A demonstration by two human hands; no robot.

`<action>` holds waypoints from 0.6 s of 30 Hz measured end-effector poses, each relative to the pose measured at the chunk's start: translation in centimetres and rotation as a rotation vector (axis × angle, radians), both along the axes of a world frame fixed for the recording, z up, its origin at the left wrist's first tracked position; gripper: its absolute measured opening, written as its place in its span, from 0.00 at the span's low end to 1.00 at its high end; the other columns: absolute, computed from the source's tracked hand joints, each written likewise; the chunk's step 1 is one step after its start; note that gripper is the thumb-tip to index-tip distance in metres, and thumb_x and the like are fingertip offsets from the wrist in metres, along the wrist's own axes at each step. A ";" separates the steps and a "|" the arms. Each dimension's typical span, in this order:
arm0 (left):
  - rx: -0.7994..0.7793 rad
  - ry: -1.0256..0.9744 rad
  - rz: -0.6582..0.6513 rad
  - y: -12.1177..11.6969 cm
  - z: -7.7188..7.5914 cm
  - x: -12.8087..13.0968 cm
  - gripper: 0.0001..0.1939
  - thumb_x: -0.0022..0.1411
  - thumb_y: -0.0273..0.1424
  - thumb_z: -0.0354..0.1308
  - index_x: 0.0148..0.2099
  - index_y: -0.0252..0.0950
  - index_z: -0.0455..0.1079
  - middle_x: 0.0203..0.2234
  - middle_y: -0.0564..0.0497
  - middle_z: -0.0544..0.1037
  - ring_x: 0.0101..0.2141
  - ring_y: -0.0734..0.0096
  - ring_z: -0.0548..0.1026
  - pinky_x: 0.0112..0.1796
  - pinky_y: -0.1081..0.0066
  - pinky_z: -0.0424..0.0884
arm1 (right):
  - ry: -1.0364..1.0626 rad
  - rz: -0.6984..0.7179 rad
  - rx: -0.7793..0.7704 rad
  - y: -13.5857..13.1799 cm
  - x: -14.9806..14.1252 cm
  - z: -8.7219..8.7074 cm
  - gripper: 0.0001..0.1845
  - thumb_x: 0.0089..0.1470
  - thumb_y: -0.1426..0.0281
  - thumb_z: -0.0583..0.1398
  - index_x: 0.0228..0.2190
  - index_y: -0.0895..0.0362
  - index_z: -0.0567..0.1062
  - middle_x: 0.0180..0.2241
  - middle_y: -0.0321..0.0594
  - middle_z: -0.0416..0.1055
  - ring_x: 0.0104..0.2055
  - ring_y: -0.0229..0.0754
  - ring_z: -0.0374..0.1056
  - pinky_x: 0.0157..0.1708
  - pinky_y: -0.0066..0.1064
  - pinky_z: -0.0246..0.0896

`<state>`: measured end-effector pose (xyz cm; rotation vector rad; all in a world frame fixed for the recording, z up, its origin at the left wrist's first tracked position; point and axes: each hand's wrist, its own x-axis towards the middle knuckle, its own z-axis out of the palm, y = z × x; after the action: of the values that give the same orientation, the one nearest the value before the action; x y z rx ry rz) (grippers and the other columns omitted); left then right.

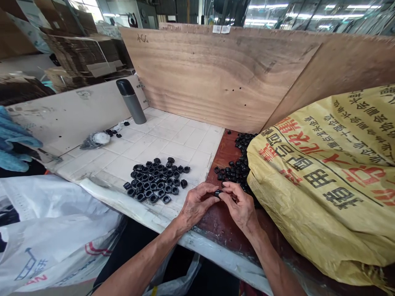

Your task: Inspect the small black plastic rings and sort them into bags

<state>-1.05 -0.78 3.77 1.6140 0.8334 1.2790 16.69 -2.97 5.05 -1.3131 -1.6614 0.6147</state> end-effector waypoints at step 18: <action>-0.153 -0.086 -0.060 -0.2 0.0 0.2 0.12 0.60 0.34 0.66 0.45 0.37 0.76 0.42 0.47 0.78 0.41 0.66 0.79 0.43 0.66 0.78 | -0.180 0.026 0.012 -0.3 0.0 0.8 0.17 0.66 0.62 0.54 0.28 0.55 0.72 0.21 0.33 0.66 0.22 0.36 0.62 0.27 0.28 0.59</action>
<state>-0.87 -0.95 3.82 1.4431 0.8039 1.2046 16.72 -3.29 5.89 -1.3735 -1.8272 0.5130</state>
